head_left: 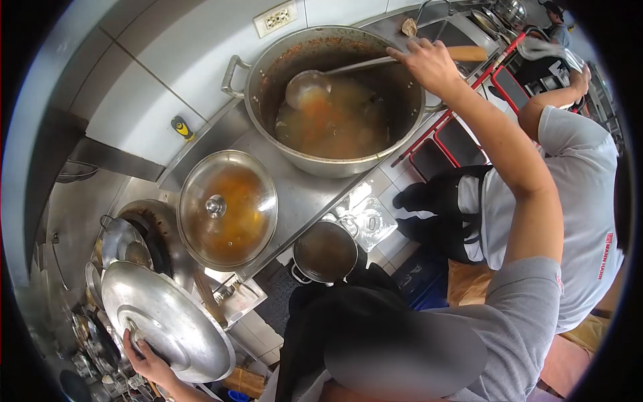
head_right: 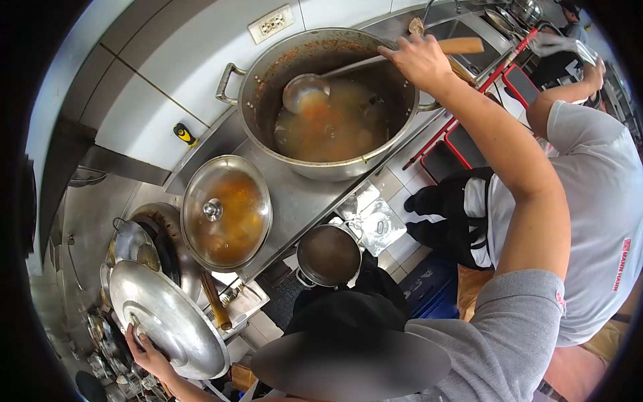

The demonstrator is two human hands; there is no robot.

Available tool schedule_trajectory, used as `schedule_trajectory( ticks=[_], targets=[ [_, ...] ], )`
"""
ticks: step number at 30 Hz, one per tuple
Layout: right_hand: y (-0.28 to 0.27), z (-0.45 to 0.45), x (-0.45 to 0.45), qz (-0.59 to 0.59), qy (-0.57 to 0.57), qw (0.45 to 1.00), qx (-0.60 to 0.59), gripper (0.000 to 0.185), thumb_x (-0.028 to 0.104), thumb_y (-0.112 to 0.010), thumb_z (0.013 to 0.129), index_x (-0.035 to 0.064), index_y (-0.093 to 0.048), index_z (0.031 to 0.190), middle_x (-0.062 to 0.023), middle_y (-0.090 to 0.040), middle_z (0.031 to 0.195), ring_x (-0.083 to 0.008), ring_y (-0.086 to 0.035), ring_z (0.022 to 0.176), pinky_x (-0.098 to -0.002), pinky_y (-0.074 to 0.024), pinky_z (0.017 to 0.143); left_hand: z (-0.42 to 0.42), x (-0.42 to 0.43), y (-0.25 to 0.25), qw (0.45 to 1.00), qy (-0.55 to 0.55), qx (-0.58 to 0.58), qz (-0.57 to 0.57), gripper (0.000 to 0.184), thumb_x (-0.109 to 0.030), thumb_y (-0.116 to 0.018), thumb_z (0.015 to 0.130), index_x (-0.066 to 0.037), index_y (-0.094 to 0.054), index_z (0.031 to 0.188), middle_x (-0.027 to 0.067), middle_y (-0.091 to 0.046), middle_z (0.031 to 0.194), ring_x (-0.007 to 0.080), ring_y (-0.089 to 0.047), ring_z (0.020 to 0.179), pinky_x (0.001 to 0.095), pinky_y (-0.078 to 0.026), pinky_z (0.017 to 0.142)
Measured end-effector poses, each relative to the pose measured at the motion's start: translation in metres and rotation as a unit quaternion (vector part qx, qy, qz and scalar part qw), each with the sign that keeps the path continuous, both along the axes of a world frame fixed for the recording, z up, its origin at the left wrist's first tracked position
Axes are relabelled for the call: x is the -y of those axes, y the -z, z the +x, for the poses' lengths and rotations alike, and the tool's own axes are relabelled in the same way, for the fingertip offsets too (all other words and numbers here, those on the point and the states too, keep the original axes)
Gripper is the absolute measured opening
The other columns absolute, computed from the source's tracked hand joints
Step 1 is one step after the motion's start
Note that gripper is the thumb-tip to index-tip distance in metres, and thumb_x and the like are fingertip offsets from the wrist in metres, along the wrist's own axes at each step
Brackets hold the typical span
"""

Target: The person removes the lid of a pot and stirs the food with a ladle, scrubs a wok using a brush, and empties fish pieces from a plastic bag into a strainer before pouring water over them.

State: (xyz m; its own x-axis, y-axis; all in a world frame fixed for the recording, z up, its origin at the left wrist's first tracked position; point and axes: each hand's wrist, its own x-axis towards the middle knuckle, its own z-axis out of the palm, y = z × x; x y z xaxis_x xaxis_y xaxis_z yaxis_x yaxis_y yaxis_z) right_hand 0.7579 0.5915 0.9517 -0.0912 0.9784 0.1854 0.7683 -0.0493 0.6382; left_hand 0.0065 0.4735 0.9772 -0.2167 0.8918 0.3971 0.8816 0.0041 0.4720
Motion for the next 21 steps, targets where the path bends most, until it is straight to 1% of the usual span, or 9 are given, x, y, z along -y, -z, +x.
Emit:
schedule_trajectory(
  ticks=[2, 5, 8, 12, 14, 15, 18, 20, 21],
  targets=[
    [0.002, -0.005, 0.006, 0.061, 0.05, 0.997, -0.011, 0.046, 0.017, -0.052, 0.088, 0.0298, -0.055, 0.133, -0.0038, -0.062, 0.102, -0.0223, -0.061, 0.097, -0.0413, -0.0484, 0.08, 0.0, 0.001, 0.003, 1.0, -0.013, 0.02, 0.014, 0.036, -0.004, -0.05, 0.092, 0.002, -0.056, 0.127, 0.0159, -0.059, 0.125, 0.0254, -0.054, 0.113, 0.0347, -0.039, 0.099],
    [0.009, -0.006, 0.007, 0.057, 0.066, 0.995, -0.054, 0.046, 0.017, -0.051, 0.09, 0.0293, -0.054, 0.134, -0.0044, -0.061, 0.106, -0.0234, -0.06, 0.099, -0.0433, -0.0479, 0.079, -0.006, -0.004, 0.007, 0.999, -0.014, 0.031, 0.014, 0.036, -0.003, -0.05, 0.092, 0.002, -0.056, 0.128, 0.0159, -0.059, 0.125, 0.0252, -0.055, 0.111, 0.0339, -0.04, 0.098],
    [0.02, -0.01, 0.004, 0.058, 0.048, 0.997, -0.029, 0.045, 0.018, -0.051, 0.09, 0.0272, -0.054, 0.134, -0.0046, -0.061, 0.106, -0.0243, -0.06, 0.099, -0.0429, -0.0478, 0.078, 0.008, -0.007, 0.0, 0.999, -0.031, 0.038, 0.005, 0.036, -0.004, -0.05, 0.093, 0.001, -0.056, 0.128, 0.0152, -0.059, 0.124, 0.0241, -0.055, 0.108, 0.0333, -0.04, 0.097],
    [0.029, -0.013, -0.005, 0.048, 0.044, 0.998, -0.027, 0.042, 0.019, -0.05, 0.091, 0.0236, -0.055, 0.133, -0.0052, -0.061, 0.105, -0.0247, -0.06, 0.099, -0.0433, -0.0477, 0.078, 0.008, -0.011, -0.001, 0.998, -0.002, 0.06, 0.02, 0.035, -0.005, -0.051, 0.094, 0.001, -0.056, 0.128, 0.014, -0.06, 0.123, 0.0221, -0.055, 0.107, 0.0325, -0.041, 0.096],
    [0.029, -0.017, -0.004, 0.048, 0.042, 0.997, -0.035, 0.037, 0.02, -0.05, 0.091, 0.019, -0.059, 0.127, -0.0054, -0.062, 0.104, -0.0249, -0.061, 0.097, -0.0424, -0.0477, 0.078, 0.01, -0.01, -0.003, 0.998, -0.006, 0.054, 0.016, 0.035, -0.006, -0.051, 0.094, 0.001, -0.056, 0.128, 0.0126, -0.06, 0.122, 0.0201, -0.055, 0.106, 0.0313, -0.041, 0.095],
    [0.026, -0.019, -0.003, 0.047, 0.043, 0.997, -0.034, 0.037, 0.02, -0.05, 0.091, 0.019, -0.059, 0.127, -0.0054, -0.062, 0.104, -0.0249, -0.061, 0.097, -0.0424, -0.0477, 0.078, 0.005, -0.011, 0.0, 0.998, -0.006, 0.054, 0.014, 0.035, -0.006, -0.051, 0.094, 0.001, -0.056, 0.128, 0.0126, -0.06, 0.122, 0.0201, -0.055, 0.106, 0.0313, -0.041, 0.095],
    [0.017, -0.025, 0.001, 0.031, 0.054, 0.998, -0.026, 0.03, 0.021, -0.05, 0.091, 0.0154, -0.064, 0.118, -0.0055, -0.064, 0.103, -0.0252, -0.062, 0.097, -0.0422, -0.0478, 0.077, -0.007, -0.009, 0.004, 0.998, 0.01, 0.043, 0.033, 0.035, -0.006, -0.051, 0.094, 0.0, -0.056, 0.128, 0.0116, -0.06, 0.121, 0.0189, -0.054, 0.106, 0.0305, -0.041, 0.094],
    [0.009, -0.027, 0.003, 0.022, 0.056, 0.998, -0.012, 0.023, 0.023, -0.051, 0.09, 0.0136, -0.068, 0.103, -0.005, -0.065, 0.096, -0.025, -0.063, 0.094, -0.0414, -0.0488, 0.074, -0.008, -0.007, 0.003, 0.997, -0.003, 0.075, 0.022, 0.035, -0.005, -0.051, 0.094, 0.0, -0.056, 0.128, 0.0117, -0.06, 0.122, 0.019, -0.054, 0.106, 0.0309, -0.041, 0.094],
    [0.005, -0.029, 0.004, 0.021, 0.055, 0.998, -0.013, 0.023, 0.023, -0.051, 0.09, 0.0136, -0.068, 0.103, -0.005, -0.065, 0.096, -0.025, -0.063, 0.094, -0.0414, -0.0488, 0.074, -0.008, -0.006, 0.002, 0.997, -0.004, 0.075, 0.021, 0.035, -0.005, -0.051, 0.094, 0.0, -0.056, 0.128, 0.0117, -0.06, 0.122, 0.019, -0.054, 0.106, 0.0309, -0.041, 0.094]
  ],
)
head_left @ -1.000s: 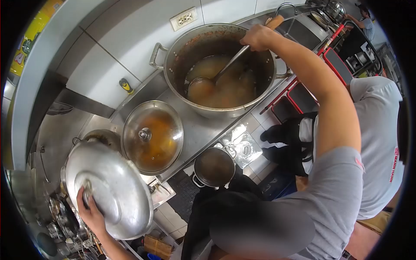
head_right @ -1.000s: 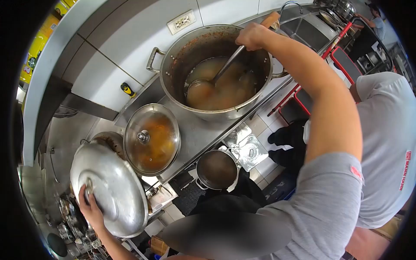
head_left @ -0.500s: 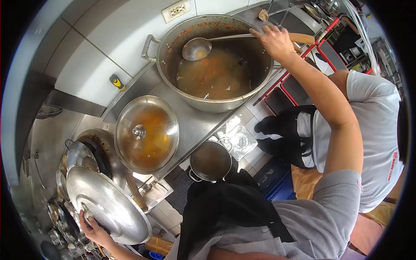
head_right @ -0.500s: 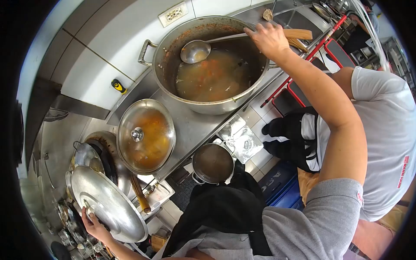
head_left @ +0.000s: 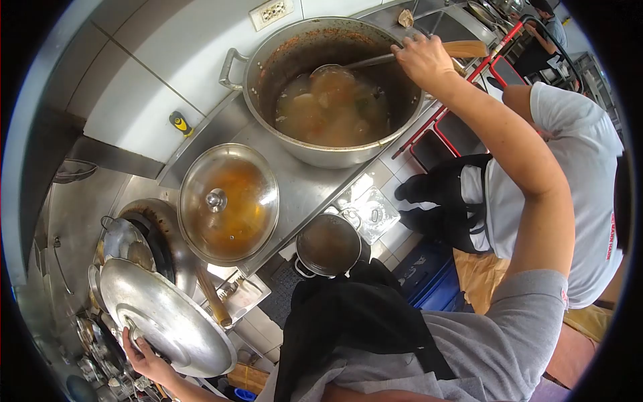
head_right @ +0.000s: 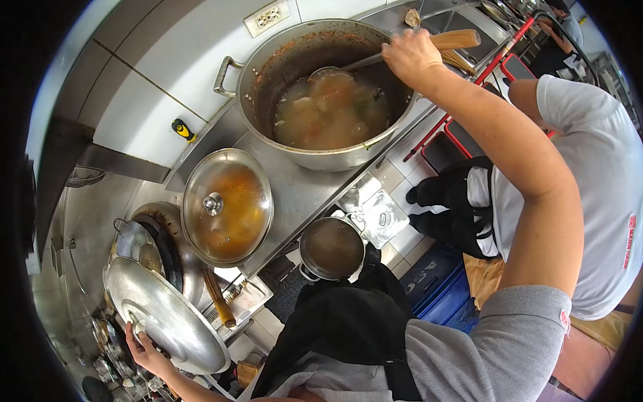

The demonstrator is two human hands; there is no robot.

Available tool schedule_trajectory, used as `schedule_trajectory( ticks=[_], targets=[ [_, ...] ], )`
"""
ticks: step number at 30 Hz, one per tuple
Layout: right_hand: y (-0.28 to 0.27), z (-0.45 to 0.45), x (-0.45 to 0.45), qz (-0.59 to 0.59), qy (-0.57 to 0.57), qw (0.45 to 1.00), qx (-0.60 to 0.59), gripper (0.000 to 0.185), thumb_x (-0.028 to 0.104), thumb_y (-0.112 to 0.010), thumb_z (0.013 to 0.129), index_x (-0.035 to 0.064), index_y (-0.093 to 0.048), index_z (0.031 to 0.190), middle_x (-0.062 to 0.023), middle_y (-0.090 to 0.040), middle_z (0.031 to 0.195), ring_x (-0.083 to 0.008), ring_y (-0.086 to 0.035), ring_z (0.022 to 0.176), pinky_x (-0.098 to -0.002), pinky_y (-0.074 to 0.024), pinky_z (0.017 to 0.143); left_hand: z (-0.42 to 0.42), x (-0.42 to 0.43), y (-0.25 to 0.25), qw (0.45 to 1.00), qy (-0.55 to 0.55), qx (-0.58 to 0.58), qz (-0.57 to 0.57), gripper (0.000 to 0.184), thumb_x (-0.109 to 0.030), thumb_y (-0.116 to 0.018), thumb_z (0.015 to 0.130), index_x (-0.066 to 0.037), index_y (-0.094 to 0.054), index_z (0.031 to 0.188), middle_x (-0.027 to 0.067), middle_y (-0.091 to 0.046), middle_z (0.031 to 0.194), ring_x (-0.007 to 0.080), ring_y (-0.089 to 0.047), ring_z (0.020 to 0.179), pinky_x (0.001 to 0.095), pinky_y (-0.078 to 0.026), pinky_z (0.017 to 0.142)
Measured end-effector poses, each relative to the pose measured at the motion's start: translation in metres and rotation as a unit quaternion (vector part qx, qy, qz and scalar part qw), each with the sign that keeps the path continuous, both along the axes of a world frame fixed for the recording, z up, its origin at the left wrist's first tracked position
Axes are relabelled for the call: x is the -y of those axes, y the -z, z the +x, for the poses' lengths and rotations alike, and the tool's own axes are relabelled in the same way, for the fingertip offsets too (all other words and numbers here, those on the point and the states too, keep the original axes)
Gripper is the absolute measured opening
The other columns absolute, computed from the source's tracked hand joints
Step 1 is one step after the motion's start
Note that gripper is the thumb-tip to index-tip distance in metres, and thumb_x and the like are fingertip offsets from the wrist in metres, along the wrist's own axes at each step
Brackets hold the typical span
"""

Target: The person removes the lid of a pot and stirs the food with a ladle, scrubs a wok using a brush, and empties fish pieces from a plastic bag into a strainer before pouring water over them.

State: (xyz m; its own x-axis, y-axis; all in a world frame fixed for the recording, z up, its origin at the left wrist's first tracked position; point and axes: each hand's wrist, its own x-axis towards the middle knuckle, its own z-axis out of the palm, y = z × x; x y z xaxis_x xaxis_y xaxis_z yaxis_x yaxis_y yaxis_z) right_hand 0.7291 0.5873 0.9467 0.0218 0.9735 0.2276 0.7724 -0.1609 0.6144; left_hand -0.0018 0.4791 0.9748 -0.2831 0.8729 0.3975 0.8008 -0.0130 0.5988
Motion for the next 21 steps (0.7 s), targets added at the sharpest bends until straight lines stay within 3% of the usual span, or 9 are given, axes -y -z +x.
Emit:
schedule_trajectory(
  ticks=[5, 7, 11, 15, 19, 21],
  targets=[
    [-0.02, -0.002, 0.01, -0.061, -0.008, 0.998, 0.01, 0.015, 0.02, -0.057, 0.085, 0.0142, -0.07, 0.081, -0.0052, -0.069, 0.082, -0.0242, -0.069, 0.082, -0.039, -0.0528, 0.066, -0.004, 0.001, -0.004, 0.999, -0.027, -0.014, -0.025, 0.036, -0.004, -0.05, 0.093, 0.0, -0.056, 0.128, 0.0123, -0.058, 0.125, 0.0205, -0.054, 0.11, 0.032, -0.04, 0.097],
    [-0.029, -0.004, 0.017, -0.078, -0.008, 0.997, 0.006, 0.013, 0.018, -0.058, 0.083, 0.0134, -0.07, 0.079, -0.0059, -0.069, 0.08, -0.0245, -0.069, 0.08, -0.0383, -0.0535, 0.065, -0.005, 0.0, -0.003, 1.0, -0.023, -0.001, -0.022, 0.036, -0.004, -0.051, 0.092, 0.001, -0.056, 0.128, 0.0119, -0.059, 0.125, 0.0206, -0.054, 0.11, 0.0317, -0.04, 0.097],
    [-0.049, -0.02, 0.032, -0.153, 0.028, 0.988, 0.003, 0.01, 0.014, -0.062, 0.077, 0.0116, -0.071, 0.072, -0.0077, -0.07, 0.074, -0.0257, -0.07, 0.075, -0.0364, -0.0544, 0.063, -0.012, -0.006, -0.001, 0.998, -0.027, -0.052, -0.02, 0.036, -0.006, -0.052, 0.094, -0.002, -0.057, 0.129, 0.0085, -0.061, 0.119, 0.0157, -0.054, 0.095, 0.0269, -0.042, 0.085],
    [-0.047, -0.027, 0.046, -0.143, 0.015, 0.99, -0.014, 0.01, 0.012, -0.063, 0.076, 0.0108, -0.071, 0.07, -0.0082, -0.07, 0.073, -0.026, -0.07, 0.074, -0.0362, -0.0542, 0.062, 0.008, -0.014, -0.008, 0.997, -0.043, -0.039, -0.05, 0.036, -0.007, -0.052, 0.094, -0.004, -0.057, 0.129, 0.0054, -0.061, 0.113, 0.0118, -0.048, 0.084, 0.0246, -0.041, 0.076],
    [-0.044, -0.036, 0.057, -0.148, 0.008, 0.989, -0.027, 0.01, 0.013, -0.064, 0.075, 0.0111, -0.071, 0.069, -0.0077, -0.069, 0.07, -0.0252, -0.07, 0.071, -0.0357, -0.0538, 0.062, 0.026, -0.021, -0.014, 0.998, -0.027, -0.049, -0.031, 0.036, -0.006, -0.052, 0.094, -0.004, -0.057, 0.129, 0.0046, -0.06, 0.112, 0.0109, -0.046, 0.08, 0.0235, -0.04, 0.073],
    [-0.042, -0.039, 0.063, -0.142, -0.006, 0.989, -0.031, 0.01, 0.013, -0.064, 0.075, 0.0113, -0.071, 0.069, -0.0075, -0.069, 0.068, -0.0249, -0.07, 0.07, -0.0355, -0.0537, 0.061, 0.026, -0.025, -0.017, 0.995, -0.051, -0.038, -0.076, 0.036, -0.006, -0.052, 0.094, -0.003, -0.057, 0.129, 0.0057, -0.061, 0.113, 0.0113, -0.049, 0.084, 0.0237, -0.041, 0.076]
  ],
)
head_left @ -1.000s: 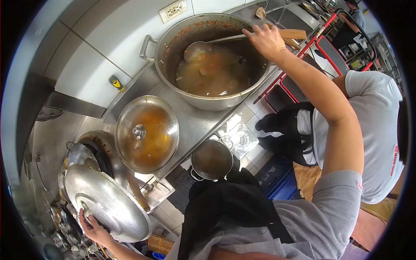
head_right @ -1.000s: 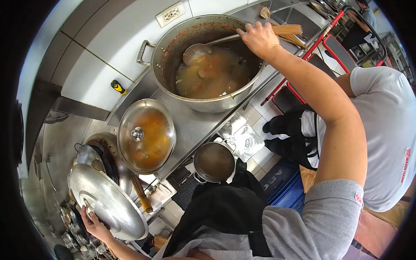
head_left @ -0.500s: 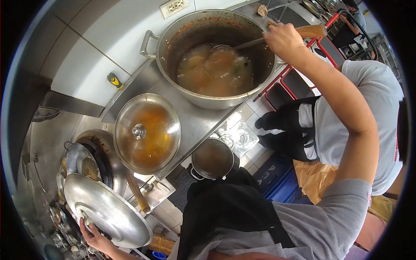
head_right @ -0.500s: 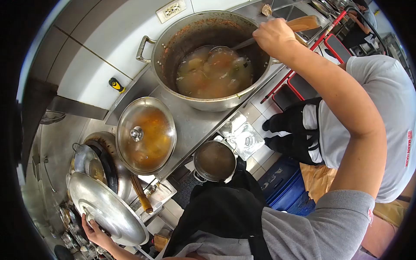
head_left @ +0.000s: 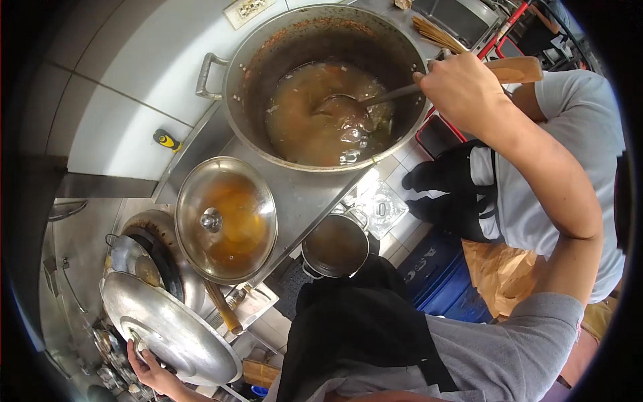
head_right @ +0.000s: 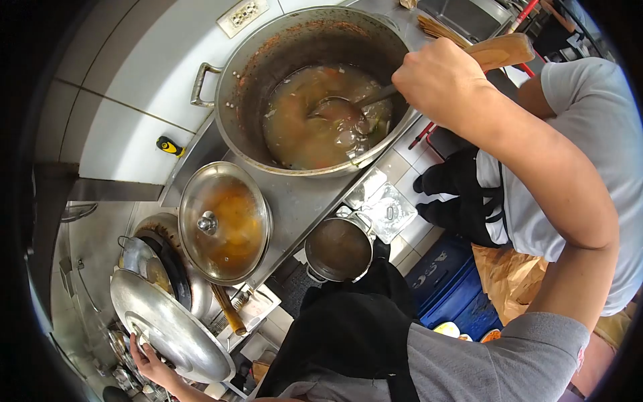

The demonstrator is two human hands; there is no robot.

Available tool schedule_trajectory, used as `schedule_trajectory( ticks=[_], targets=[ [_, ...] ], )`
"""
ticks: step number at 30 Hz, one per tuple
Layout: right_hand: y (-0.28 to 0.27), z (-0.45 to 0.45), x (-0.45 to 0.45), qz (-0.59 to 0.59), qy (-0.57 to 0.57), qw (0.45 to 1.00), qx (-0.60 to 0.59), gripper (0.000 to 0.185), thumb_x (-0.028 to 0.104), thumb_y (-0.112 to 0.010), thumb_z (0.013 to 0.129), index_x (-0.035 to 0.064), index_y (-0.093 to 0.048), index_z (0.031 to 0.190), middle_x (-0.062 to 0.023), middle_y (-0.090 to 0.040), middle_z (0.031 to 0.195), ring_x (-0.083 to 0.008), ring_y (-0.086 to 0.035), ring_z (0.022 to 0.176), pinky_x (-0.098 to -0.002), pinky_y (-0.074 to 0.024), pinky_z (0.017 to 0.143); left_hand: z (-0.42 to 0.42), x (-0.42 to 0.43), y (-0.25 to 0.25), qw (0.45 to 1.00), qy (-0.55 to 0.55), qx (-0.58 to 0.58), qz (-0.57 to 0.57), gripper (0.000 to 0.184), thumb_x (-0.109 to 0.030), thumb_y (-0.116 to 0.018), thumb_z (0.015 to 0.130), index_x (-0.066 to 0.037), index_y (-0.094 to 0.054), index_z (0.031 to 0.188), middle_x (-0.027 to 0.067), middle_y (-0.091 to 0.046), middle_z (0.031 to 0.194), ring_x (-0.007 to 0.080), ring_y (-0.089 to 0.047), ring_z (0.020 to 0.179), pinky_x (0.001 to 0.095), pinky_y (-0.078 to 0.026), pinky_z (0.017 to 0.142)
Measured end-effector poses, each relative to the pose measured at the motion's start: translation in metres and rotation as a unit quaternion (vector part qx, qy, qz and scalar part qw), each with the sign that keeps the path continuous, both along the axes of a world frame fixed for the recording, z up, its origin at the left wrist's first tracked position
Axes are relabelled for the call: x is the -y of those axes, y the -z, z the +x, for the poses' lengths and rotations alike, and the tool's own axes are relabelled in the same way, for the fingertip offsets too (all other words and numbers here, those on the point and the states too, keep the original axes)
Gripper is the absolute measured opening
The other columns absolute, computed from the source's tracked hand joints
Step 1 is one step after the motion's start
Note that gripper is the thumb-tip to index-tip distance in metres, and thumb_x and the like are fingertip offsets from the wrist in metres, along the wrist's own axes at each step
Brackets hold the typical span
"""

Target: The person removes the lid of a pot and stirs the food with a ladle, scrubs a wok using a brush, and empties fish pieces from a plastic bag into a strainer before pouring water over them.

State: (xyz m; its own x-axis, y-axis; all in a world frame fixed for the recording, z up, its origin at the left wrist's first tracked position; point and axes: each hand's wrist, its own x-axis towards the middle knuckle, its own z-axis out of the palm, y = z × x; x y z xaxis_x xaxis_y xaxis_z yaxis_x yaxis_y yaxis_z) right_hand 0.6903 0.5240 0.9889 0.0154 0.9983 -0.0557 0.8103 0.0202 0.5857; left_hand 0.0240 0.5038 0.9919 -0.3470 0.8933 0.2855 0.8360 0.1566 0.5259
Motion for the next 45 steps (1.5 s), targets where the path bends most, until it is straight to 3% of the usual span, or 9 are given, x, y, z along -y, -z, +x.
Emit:
schedule_trajectory(
  ticks=[12, 14, 15, 28, 34, 37, 40, 42, 45],
  targets=[
    [0.009, 0.012, -0.011, -0.062, -0.025, 0.991, -0.116, 0.012, 0.011, -0.062, 0.073, 0.0084, -0.072, 0.076, -0.0113, -0.069, 0.072, -0.0297, -0.069, 0.073, -0.0394, -0.0539, 0.065, 0.025, -0.017, -0.002, 0.989, 0.09, 0.116, 0.019, 0.039, 0.0, -0.05, 0.093, -0.002, -0.054, 0.132, 0.0093, -0.057, 0.123, 0.0136, -0.054, 0.1, 0.0254, -0.044, 0.087],
    [0.009, 0.021, -0.021, -0.094, -0.014, 0.979, -0.179, 0.019, 0.01, -0.062, 0.071, 0.0105, -0.073, 0.086, -0.0122, -0.069, 0.076, -0.0326, -0.068, 0.076, -0.0417, -0.0535, 0.069, 0.03, -0.017, -0.006, 0.996, 0.058, 0.074, -0.004, 0.039, 0.0, -0.049, 0.094, -0.001, -0.052, 0.133, 0.01, -0.056, 0.125, 0.0145, -0.055, 0.102, 0.0265, -0.044, 0.088],
    [0.005, 0.023, -0.028, -0.149, 0.017, 0.973, -0.175, 0.04, 0.009, -0.068, 0.071, 0.015, -0.07, 0.111, -0.0121, -0.068, 0.075, -0.0309, -0.067, 0.078, -0.0422, -0.0513, 0.068, 0.034, -0.018, -0.005, 0.996, 0.057, 0.072, -0.004, 0.039, 0.0, -0.049, 0.094, -0.001, -0.052, 0.133, 0.01, -0.056, 0.125, 0.0145, -0.055, 0.102, 0.0265, -0.044, 0.088],
    [0.008, 0.041, -0.035, -0.162, 0.016, 0.959, -0.231, 0.041, 0.007, -0.066, 0.074, 0.0136, -0.069, 0.115, -0.0115, -0.07, 0.091, -0.0314, -0.065, 0.088, -0.0424, -0.0491, 0.077, 0.03, -0.017, 0.005, 0.992, 0.031, 0.121, -0.014, 0.039, 0.0, -0.048, 0.094, -0.002, -0.052, 0.133, 0.0092, -0.058, 0.122, 0.0135, -0.058, 0.097, 0.0254, -0.048, 0.082],
    [0.008, 0.03, -0.029, -0.094, 0.006, 0.971, -0.219, 0.037, 0.006, -0.067, 0.073, 0.0145, -0.072, 0.109, -0.014, -0.07, 0.083, -0.0292, -0.068, 0.086, -0.0393, -0.0524, 0.073, 0.039, -0.017, 0.009, 0.989, 0.067, 0.133, 0.002, 0.04, 0.001, -0.048, 0.093, 0.001, -0.05, 0.133, 0.011, -0.055, 0.129, 0.0149, -0.055, 0.106, 0.0259, -0.045, 0.089],
    [0.017, 0.024, -0.026, -0.028, -0.032, 0.992, -0.121, 0.037, 0.005, -0.062, 0.074, 0.0172, -0.072, 0.108, -0.0131, -0.069, 0.081, -0.0262, -0.068, 0.083, -0.0357, -0.0529, 0.071, 0.037, -0.017, 0.009, 0.989, 0.074, 0.126, -0.002, 0.04, 0.001, -0.049, 0.093, 0.003, -0.05, 0.133, 0.0117, -0.054, 0.131, 0.0157, -0.054, 0.11, 0.0269, -0.043, 0.093],
    [0.036, 0.034, -0.027, 0.125, -0.128, 0.98, -0.089, 0.041, 0.004, -0.059, 0.075, 0.0201, -0.072, 0.111, -0.0109, -0.069, 0.081, -0.0237, -0.069, 0.083, -0.034, -0.0534, 0.068, 0.046, -0.016, 0.007, 0.993, 0.034, 0.109, -0.018, 0.041, 0.0, -0.05, 0.093, 0.003, -0.05, 0.133, 0.0119, -0.054, 0.131, 0.0159, -0.053, 0.11, 0.0278, -0.041, 0.095],
    [0.042, 0.045, -0.033, 0.158, -0.109, 0.981, -0.04, 0.054, 0.009, -0.059, 0.076, 0.0219, -0.06, 0.129, -0.0037, -0.059, 0.097, -0.0211, -0.061, 0.095, -0.0361, -0.0507, 0.066, 0.047, -0.016, 0.008, 0.995, 0.004, 0.092, -0.03, 0.041, -0.001, -0.051, 0.093, 0.002, -0.05, 0.133, 0.0118, -0.054, 0.131, 0.0159, -0.053, 0.11, 0.0281, -0.041, 0.095],
    [0.035, 0.04, -0.044, 0.177, -0.079, 0.981, -0.001, 0.051, 0.009, -0.057, 0.08, 0.0206, -0.059, 0.129, -0.0045, -0.059, 0.099, -0.0224, -0.061, 0.097, -0.0382, -0.0529, 0.07, 0.036, -0.016, 0.017, 0.988, 0.062, 0.14, -0.001, 0.041, -0.001, -0.052, 0.092, 0.001, -0.051, 0.133, 0.0106, -0.055, 0.128, 0.0158, -0.054, 0.107, 0.0279, -0.043, 0.092]
  ],
)
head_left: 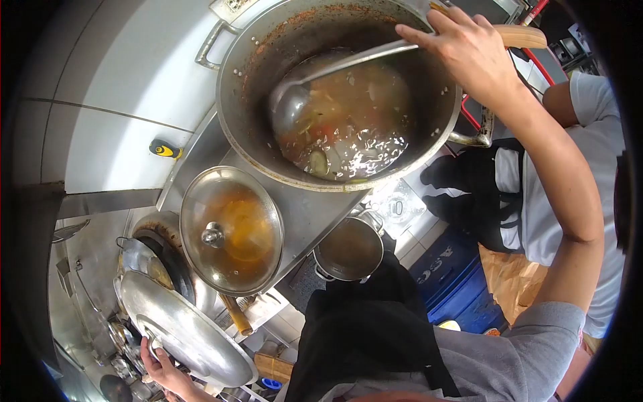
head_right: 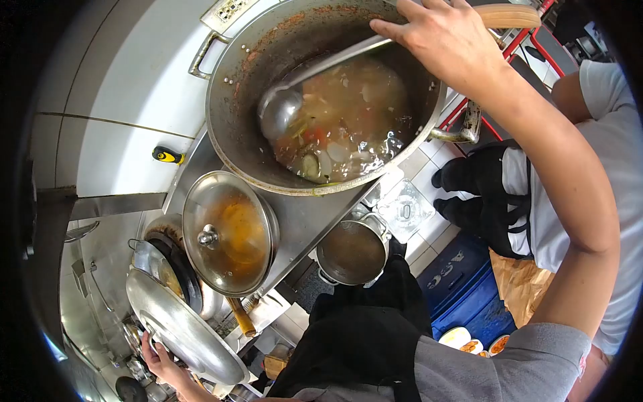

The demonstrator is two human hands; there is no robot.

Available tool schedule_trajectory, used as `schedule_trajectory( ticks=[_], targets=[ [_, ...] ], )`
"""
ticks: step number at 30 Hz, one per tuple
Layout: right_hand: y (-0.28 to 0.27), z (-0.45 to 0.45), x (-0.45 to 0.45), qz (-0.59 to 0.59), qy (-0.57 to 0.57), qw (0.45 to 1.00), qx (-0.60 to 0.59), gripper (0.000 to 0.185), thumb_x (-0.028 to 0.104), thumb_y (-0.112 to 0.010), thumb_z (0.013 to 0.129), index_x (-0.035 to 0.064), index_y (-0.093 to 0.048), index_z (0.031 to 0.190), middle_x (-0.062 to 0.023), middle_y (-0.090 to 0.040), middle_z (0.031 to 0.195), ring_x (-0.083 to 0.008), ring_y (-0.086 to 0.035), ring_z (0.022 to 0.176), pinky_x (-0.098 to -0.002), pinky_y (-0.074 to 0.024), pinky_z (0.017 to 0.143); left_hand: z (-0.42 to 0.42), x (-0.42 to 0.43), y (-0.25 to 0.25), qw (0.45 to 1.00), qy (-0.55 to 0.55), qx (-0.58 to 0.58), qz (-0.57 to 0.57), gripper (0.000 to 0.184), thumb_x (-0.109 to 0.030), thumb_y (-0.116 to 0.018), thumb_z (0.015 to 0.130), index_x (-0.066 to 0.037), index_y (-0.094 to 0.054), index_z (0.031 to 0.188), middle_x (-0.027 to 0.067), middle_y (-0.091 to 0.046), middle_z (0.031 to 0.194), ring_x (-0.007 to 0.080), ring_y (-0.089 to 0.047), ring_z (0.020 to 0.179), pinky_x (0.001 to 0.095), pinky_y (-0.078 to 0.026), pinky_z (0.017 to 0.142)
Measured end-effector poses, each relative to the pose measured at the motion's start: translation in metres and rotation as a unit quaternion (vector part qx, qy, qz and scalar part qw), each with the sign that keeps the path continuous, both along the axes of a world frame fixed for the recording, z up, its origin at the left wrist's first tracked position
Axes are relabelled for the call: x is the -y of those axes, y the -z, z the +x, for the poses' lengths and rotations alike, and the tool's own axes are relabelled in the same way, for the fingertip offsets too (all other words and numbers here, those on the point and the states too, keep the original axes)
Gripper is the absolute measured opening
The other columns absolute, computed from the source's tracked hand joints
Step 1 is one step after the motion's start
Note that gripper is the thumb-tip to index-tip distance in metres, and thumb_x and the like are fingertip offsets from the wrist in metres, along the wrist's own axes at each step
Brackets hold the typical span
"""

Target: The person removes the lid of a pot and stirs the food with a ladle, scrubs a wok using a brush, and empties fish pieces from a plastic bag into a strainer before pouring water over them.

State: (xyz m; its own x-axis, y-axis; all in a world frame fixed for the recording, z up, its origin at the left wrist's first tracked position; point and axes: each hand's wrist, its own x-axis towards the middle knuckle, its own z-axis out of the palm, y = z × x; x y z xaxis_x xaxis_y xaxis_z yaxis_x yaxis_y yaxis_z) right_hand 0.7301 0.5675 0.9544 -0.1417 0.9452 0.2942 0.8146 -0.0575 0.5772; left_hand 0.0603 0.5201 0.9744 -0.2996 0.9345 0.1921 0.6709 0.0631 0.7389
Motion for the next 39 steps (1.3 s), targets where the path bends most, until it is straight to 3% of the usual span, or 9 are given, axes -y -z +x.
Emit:
schedule_trajectory(
  ticks=[3, 7, 14, 16, 28, 30, 32, 34, 39],
  targets=[
    [0.004, 0.015, -0.013, -0.005, 0.032, 0.999, -0.031, 0.043, 0.022, -0.053, 0.086, 0.0237, -0.06, 0.128, -0.0046, -0.058, 0.106, -0.0222, -0.055, 0.105, -0.0416, -0.045, 0.083, -0.009, 0.0, 0.004, 1.0, 0.016, 0.011, 0.009, 0.04, -0.003, -0.054, 0.092, 0.003, -0.05, 0.132, 0.0145, -0.055, 0.127, 0.0196, -0.055, 0.108, 0.0285, -0.043, 0.094],
    [0.008, 0.027, -0.031, -0.018, 0.091, 0.995, -0.029, 0.043, 0.023, -0.052, 0.086, 0.0232, -0.06, 0.128, -0.0044, -0.058, 0.107, -0.0223, -0.054, 0.101, -0.0389, -0.0445, 0.082, -0.014, 0.001, 0.005, 1.0, -0.007, -0.001, -0.011, 0.041, -0.002, -0.053, 0.091, 0.003, -0.05, 0.132, 0.0147, -0.055, 0.128, 0.0196, -0.054, 0.108, 0.0283, -0.042, 0.095],
    [0.027, 0.035, -0.036, -0.008, 0.048, 0.999, 0.007, 0.04, 0.025, -0.056, 0.085, 0.0164, -0.062, 0.124, -0.0075, -0.062, 0.106, -0.0252, -0.058, 0.102, -0.0399, -0.0465, 0.081, -0.005, 0.005, 0.006, 1.0, 0.004, 0.024, -0.008, 0.041, -0.001, -0.052, 0.091, 0.003, -0.051, 0.132, 0.012, -0.056, 0.126, 0.0158, -0.054, 0.104, 0.0259, -0.042, 0.091],
    [0.027, 0.032, -0.035, -0.016, 0.055, 0.998, -0.011, 0.045, 0.008, -0.056, 0.082, 0.0178, -0.061, 0.126, -0.0052, -0.06, 0.1, -0.0245, -0.063, 0.097, -0.0387, -0.0547, 0.071, -0.008, 0.005, 0.009, 1.0, 0.003, 0.006, -0.002, 0.041, -0.001, -0.052, 0.091, 0.003, -0.051, 0.132, 0.0115, -0.056, 0.125, 0.015, -0.054, 0.102, 0.0252, -0.042, 0.089],
    [-0.007, 0.027, -0.013, -0.185, 0.095, 0.978, 0.015, 0.038, 0.005, -0.061, 0.075, 0.0124, -0.066, 0.112, -0.0079, -0.063, 0.089, -0.0271, -0.066, 0.084, -0.0379, -0.0544, 0.067, -0.003, 0.008, 0.017, 0.999, 0.001, 0.053, 0.003, 0.043, 0.002, -0.051, 0.089, 0.001, -0.051, 0.132, 0.0092, -0.057, 0.118, 0.0135, -0.054, 0.096, 0.024, -0.044, 0.084],
    [-0.007, 0.03, -0.009, -0.189, 0.083, 0.979, 0.004, 0.039, 0.005, -0.063, 0.073, 0.0124, -0.067, 0.111, -0.0081, -0.063, 0.089, -0.0275, -0.066, 0.084, -0.0381, -0.0541, 0.067, -0.01, 0.009, 0.02, 0.998, -0.002, 0.055, 0.008, 0.043, 0.002, -0.051, 0.089, 0.001, -0.051, 0.133, 0.0096, -0.057, 0.119, 0.0139, -0.055, 0.096, 0.0244, -0.045, 0.084],
    [-0.01, 0.028, -0.004, -0.192, 0.073, 0.979, -0.007, 0.04, 0.005, -0.065, 0.071, 0.0125, -0.067, 0.11, -0.0084, -0.063, 0.089, -0.0279, -0.066, 0.084, -0.0384, -0.0538, 0.067, -0.016, 0.011, 0.021, 0.998, 0.014, 0.055, -0.01, 0.04, 0.001, -0.049, 0.094, 0.002, -0.049, 0.134, 0.0133, -0.056, 0.126, 0.0178, -0.055, 0.107, 0.0293, -0.043, 0.095],
    [-0.015, 0.017, 0.002, -0.163, 0.037, 0.986, -0.021, 0.024, 0.002, -0.06, 0.074, 0.013, -0.071, 0.093, -0.0087, -0.069, 0.082, -0.0266, -0.069, 0.083, -0.0372, -0.0549, 0.071, -0.015, 0.012, 0.022, 0.998, 0.012, 0.067, -0.013, 0.04, 0.001, -0.049, 0.094, 0.002, -0.049, 0.134, 0.013, -0.056, 0.126, 0.0174, -0.055, 0.106, 0.0291, -0.043, 0.094],
    [-0.029, 0.004, 0.005, -0.2, 0.039, 0.979, -0.01, 0.027, 0.001, -0.062, 0.07, 0.0116, -0.071, 0.094, -0.0108, -0.069, 0.081, -0.028, -0.068, 0.082, -0.0376, -0.0546, 0.071, -0.017, 0.012, 0.025, 0.999, 0.017, 0.046, -0.007, 0.04, 0.001, -0.049, 0.094, 0.001, -0.049, 0.134, 0.0116, -0.057, 0.123, 0.0166, -0.056, 0.102, 0.0289, -0.046, 0.09]
  ],
)
